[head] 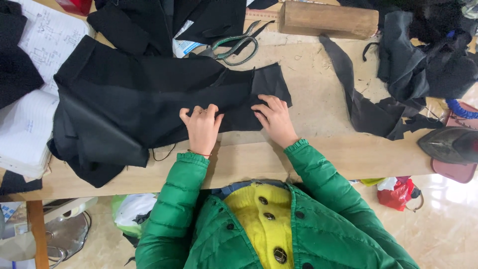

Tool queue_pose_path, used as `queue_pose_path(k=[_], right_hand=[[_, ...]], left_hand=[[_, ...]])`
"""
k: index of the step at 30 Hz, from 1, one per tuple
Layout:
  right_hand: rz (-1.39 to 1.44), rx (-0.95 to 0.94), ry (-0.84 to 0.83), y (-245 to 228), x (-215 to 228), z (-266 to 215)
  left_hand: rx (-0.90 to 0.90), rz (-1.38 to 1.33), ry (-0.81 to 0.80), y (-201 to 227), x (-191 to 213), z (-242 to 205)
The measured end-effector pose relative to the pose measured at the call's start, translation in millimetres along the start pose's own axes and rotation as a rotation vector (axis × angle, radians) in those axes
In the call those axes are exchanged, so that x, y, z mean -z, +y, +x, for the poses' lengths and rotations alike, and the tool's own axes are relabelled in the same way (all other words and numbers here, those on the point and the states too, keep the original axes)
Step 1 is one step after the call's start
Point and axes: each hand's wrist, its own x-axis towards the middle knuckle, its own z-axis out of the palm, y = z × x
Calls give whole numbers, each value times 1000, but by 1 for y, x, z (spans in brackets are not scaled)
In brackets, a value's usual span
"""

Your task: The person uses shears to cut a piece of black fabric along a newspaper pattern placed on a wooden table. After cutting, the person removes the pattern and scrap pieces, then folds and arranges the remaining fabric on the table.

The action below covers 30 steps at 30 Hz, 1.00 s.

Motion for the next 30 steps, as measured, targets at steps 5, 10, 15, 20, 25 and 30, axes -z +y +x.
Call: queue_pose_path(k=[5, 10, 15, 20, 25, 30], right_hand=[[-19, 31, -30, 8, -1, 6], [-46, 30, -26, 12, -7, 9], [-88, 33, -34, 12, -6, 12], [-47, 36, -57, 14, 2, 17], [-80, 90, -61, 28, 1, 37], [-125, 126, -50, 39, 7, 56]], left_hand=[[-79, 120, -21, -11, 14, 7], [-112, 221, 121, 32, 50, 17], [-354, -102, 96, 78, 1, -6], [-328, -97, 81, 84, -25, -8], [-297, -156, -6, 84, -16, 1], [-279, -106, -103, 88, -9, 5]])
